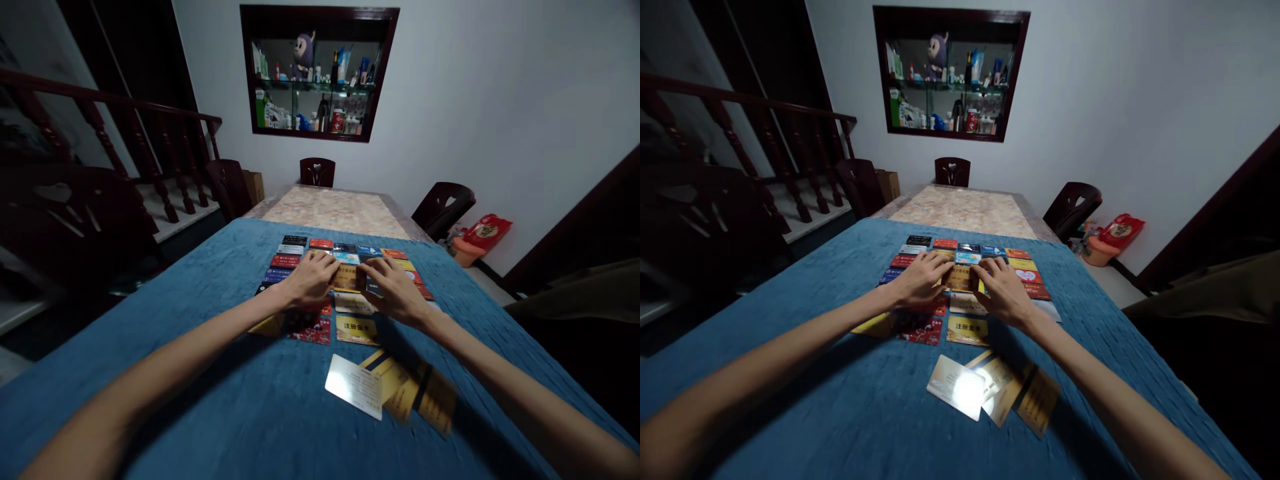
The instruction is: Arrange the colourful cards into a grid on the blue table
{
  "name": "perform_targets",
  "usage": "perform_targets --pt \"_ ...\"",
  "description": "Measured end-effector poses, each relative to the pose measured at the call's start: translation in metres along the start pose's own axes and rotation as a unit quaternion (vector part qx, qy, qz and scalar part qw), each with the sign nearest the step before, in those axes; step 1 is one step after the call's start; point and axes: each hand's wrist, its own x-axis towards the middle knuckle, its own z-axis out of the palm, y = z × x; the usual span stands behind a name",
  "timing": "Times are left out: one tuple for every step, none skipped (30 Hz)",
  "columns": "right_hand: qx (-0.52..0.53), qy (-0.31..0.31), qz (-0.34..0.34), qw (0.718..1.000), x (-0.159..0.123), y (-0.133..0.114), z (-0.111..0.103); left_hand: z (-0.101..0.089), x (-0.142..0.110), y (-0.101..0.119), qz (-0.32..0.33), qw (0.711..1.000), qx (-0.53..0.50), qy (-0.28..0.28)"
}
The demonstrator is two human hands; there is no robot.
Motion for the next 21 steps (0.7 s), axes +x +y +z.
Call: perform_targets --pt "-0.001 -0.004 0.002 1.000 0.005 0.001 0.002 0.000 0.001 -0.004 -0.005 1.000 0.000 -0.005" --pt "-0.003 -0.006 0.005 1.000 0.010 0.002 0.005 0.000 0.002 -0.008 -0.010 1.000 0.000 -0.010" --pt "-0.005 -0.009 0.006 1.000 0.016 0.003 0.007 0.000 0.003 -0.012 -0.013 1.000 0.000 -0.014" --pt "-0.006 -0.012 0.006 1.000 0.021 0.004 0.010 0.000 0.003 -0.016 -0.016 1.000 0.001 -0.018" --pt "-0.006 -0.015 0.005 1.000 0.025 0.005 0.013 0.000 0.004 -0.020 -0.019 1.000 0.002 -0.021" --pt "-0.004 -0.018 0.004 1.000 0.030 0.007 0.016 0.000 0.005 -0.024 -0.024 0.999 0.003 -0.024" --pt "-0.001 -0.020 0.003 1.000 0.035 0.009 0.020 0.000 0.006 -0.027 -0.029 0.999 0.005 -0.028" --pt "0.002 -0.023 0.002 1.000 0.039 0.011 0.023 0.001 0.006 -0.031 -0.034 0.999 0.006 -0.033" --pt "0.005 -0.024 0.003 1.000 0.044 0.014 0.027 0.002 0.007 -0.034 -0.038 0.999 0.008 -0.038" --pt "0.006 -0.027 0.004 1.000 0.048 0.016 0.031 0.003 0.008 -0.038 -0.042 0.998 0.010 -0.043" --pt "0.007 -0.031 0.007 0.999 0.052 0.018 0.034 0.004 0.009 -0.042 -0.047 0.998 0.011 -0.049" --pt "0.007 -0.039 0.011 0.999 0.056 0.020 0.037 0.005 0.011 -0.045 -0.051 0.997 0.012 -0.055" --pt "0.007 -0.050 0.017 0.999 0.061 0.021 0.040 0.007 0.012 -0.049 -0.055 0.997 0.012 -0.059" --pt "0.007 -0.062 0.024 0.998 0.065 0.023 0.043 0.008 0.014 -0.053 -0.058 0.996 0.012 -0.065" --pt "0.006 -0.073 0.031 0.997 0.070 0.025 0.045 0.009 0.017 -0.056 -0.061 0.996 0.011 -0.071" --pt "0.006 -0.081 0.037 0.996 0.074 0.026 0.048 0.010 0.019 -0.060 -0.064 0.995 0.011 -0.078" --pt "0.006 -0.087 0.044 0.995 0.079 0.028 0.050 0.011 0.022 -0.064 -0.068 0.994 0.011 -0.085" --pt "0.005 -0.091 0.050 0.995 0.083 0.030 0.053 0.012 0.026 -0.067 -0.073 0.993 0.013 -0.093" --pt "0.005 -0.093 0.055 0.994 0.088 0.032 0.056 0.013 0.029 -0.071 -0.078 0.992 0.013 -0.101" --pt "0.006 -0.096 0.061 0.993 0.092 0.034 0.059 0.014 0.033 -0.074 -0.083 0.991 0.013 -0.108" --pt "0.007 -0.101 0.067 0.993 0.096 0.035 0.062 0.015 0.036 -0.078 -0.088 0.989 0.011 -0.116"
